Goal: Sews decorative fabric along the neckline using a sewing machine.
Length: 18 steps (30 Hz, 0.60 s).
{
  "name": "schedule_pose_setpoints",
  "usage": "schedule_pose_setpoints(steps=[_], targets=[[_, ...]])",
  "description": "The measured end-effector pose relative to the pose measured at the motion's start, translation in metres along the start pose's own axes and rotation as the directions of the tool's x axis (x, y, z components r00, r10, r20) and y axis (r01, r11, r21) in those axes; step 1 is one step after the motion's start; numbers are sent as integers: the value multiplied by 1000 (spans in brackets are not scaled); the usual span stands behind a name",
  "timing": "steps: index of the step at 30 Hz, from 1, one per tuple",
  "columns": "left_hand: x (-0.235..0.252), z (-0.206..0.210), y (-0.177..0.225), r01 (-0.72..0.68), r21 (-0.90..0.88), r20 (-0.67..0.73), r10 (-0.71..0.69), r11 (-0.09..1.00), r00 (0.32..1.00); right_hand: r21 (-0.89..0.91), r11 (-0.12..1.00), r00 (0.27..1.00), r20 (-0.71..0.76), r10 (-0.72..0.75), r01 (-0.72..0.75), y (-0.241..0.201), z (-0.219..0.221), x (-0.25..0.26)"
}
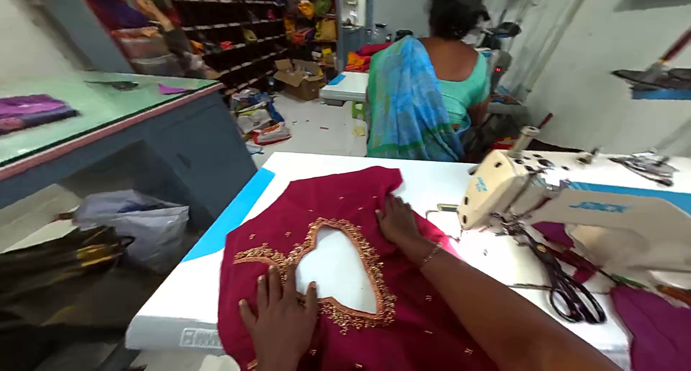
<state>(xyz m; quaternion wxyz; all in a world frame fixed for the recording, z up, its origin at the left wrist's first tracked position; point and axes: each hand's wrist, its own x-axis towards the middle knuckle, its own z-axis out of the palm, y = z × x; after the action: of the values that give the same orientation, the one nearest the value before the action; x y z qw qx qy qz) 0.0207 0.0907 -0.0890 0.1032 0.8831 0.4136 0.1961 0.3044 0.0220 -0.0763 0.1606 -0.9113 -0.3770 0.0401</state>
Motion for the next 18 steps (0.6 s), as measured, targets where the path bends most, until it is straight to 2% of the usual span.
schedule_pose_setpoints(steps=[6, 11, 14, 15, 16, 18], targets=[[0, -2, 16, -36, 4, 81, 35, 999, 996, 6, 997, 992, 100, -76, 76, -18, -11, -44], [-9, 1, 42, -58, 24, 132, 54, 998, 990, 13, 997, 986, 148, -82, 81, 4, -21, -68], [-16, -7, 63, -54, 17, 235, 48, 998, 971, 9, 995, 980, 169, -104, 104, 18, -28, -88], [-16, -10, 72, -90, -6, 210, 89, 996, 974, 8, 994, 978, 181, -108, 108, 23, -30, -93], [-14, -9, 80, -171, -36, 114, 174, 985, 978, 14, 993, 977, 178, -116, 115, 27, -31, -96], [-2, -10, 102, -362, -88, -17, 362, 928, 932, 63, 990, 981, 147, -130, 122, 35, -33, -102]])
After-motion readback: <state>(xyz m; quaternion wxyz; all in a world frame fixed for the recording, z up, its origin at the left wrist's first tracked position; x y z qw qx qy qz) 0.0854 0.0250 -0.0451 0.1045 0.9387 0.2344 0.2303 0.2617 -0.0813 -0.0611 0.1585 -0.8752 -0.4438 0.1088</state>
